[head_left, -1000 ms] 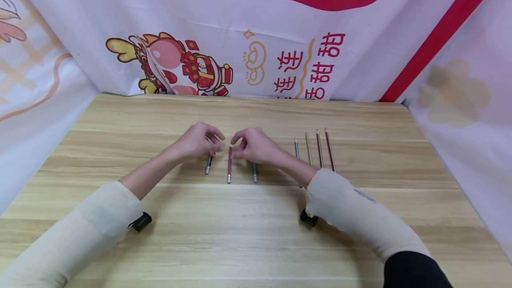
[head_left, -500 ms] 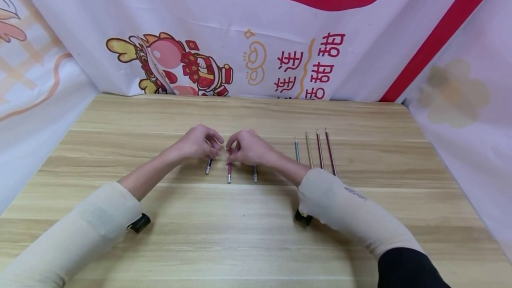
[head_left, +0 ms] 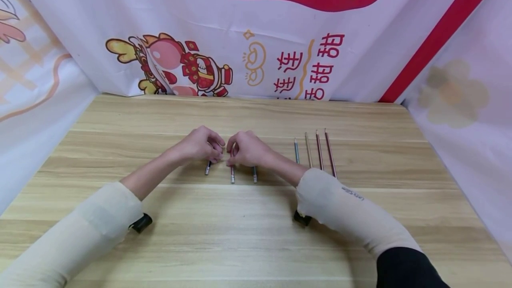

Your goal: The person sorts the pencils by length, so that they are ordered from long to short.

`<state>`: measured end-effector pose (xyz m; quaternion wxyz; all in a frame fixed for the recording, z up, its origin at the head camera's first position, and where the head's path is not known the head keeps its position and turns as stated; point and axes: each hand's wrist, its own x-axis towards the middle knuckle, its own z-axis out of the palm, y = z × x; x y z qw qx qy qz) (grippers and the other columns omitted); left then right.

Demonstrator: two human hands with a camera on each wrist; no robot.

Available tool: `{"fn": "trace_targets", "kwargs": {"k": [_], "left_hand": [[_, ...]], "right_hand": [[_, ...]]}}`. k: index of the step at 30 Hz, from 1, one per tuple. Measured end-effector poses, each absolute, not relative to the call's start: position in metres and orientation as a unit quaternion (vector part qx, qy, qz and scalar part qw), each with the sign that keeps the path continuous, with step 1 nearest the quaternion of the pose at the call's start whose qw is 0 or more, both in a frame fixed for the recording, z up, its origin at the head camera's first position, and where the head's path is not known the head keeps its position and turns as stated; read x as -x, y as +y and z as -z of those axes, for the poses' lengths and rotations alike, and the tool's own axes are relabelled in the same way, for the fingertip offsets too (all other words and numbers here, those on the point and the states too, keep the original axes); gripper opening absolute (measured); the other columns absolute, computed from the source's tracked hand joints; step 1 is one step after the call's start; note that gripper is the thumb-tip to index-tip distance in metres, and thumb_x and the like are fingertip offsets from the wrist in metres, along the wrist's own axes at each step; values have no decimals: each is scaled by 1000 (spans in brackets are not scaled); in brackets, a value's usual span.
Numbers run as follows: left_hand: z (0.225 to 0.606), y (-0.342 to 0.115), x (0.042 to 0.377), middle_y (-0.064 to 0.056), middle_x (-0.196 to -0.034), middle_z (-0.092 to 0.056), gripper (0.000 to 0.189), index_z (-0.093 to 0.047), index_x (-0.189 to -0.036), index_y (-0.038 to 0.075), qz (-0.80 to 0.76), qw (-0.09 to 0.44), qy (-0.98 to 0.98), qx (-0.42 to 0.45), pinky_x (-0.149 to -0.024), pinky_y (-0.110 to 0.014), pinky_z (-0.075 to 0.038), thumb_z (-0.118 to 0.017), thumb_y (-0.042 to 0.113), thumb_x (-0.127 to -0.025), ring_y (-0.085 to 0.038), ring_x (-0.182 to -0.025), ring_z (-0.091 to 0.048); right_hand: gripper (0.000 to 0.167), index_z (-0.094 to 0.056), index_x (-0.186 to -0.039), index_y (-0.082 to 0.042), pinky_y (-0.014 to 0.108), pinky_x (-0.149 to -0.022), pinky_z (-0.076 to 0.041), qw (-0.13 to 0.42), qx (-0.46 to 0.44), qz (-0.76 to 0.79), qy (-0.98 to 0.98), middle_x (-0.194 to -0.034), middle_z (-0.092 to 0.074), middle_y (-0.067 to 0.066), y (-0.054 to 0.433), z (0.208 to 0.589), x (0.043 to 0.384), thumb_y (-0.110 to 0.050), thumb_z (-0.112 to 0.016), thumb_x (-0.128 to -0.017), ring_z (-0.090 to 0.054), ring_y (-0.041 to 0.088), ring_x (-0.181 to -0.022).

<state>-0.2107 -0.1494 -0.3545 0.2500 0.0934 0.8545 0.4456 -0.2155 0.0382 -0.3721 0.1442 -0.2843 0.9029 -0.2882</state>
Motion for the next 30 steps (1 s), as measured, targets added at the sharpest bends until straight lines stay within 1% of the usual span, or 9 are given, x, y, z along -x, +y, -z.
{"fn": "trace_targets", "kwargs": {"k": [9, 14, 19, 25, 30], "left_hand": [[355, -150, 211, -21, -95, -71, 34, -61, -123, -19, -451, 248, 852, -96, -75, -33, -63, -63, -17, -89, -16, -76, -70], [354, -151, 211, -21, -94, -71, 35, -61, -123, -19, -453, 248, 851, -92, -74, -32, -63, -64, -17, -88, -16, -75, -70], [353, -151, 211, -21, -98, -71, 34, -62, -124, -18, -448, 254, 853, -87, -76, -32, -63, -65, -15, -90, -16, -77, -70], [352, -151, 212, -23, -100, -71, 35, -61, -125, -17, -448, 259, 851, -86, -77, -34, -63, -65, -13, -91, -17, -78, -71], [353, -150, 212, -23, -99, -71, 34, -61, -125, -18, -455, 260, 847, -85, -76, -33, -63, -65, -15, -90, -17, -77, -71]], "right_hand": [[24, -74, -95, -5, 19, -59, -45, 137, 281, 278, 908, -74, -69, 1, 37, 371, 214, -20, -89, -83, -57, 8, -63], [19, -74, -96, -6, 19, -63, -47, 129, 283, 265, 913, -74, -69, -1, 36, 371, 214, -14, -86, -85, -59, 8, -66], [16, -73, -99, -6, 22, -65, -49, 144, 266, 258, 918, -74, -69, -3, 35, 370, 214, -8, -82, -86, -62, 10, -69], [17, -71, -97, -10, 24, -62, -48, 153, 237, 234, 930, -79, -65, -1, 33, 367, 214, -10, -82, -83, -59, 15, -73], [19, -70, -97, -12, 24, -59, -47, 167, 227, 232, 931, -74, -61, 0, 33, 366, 214, -12, -83, -83, -58, 15, -70]]}}
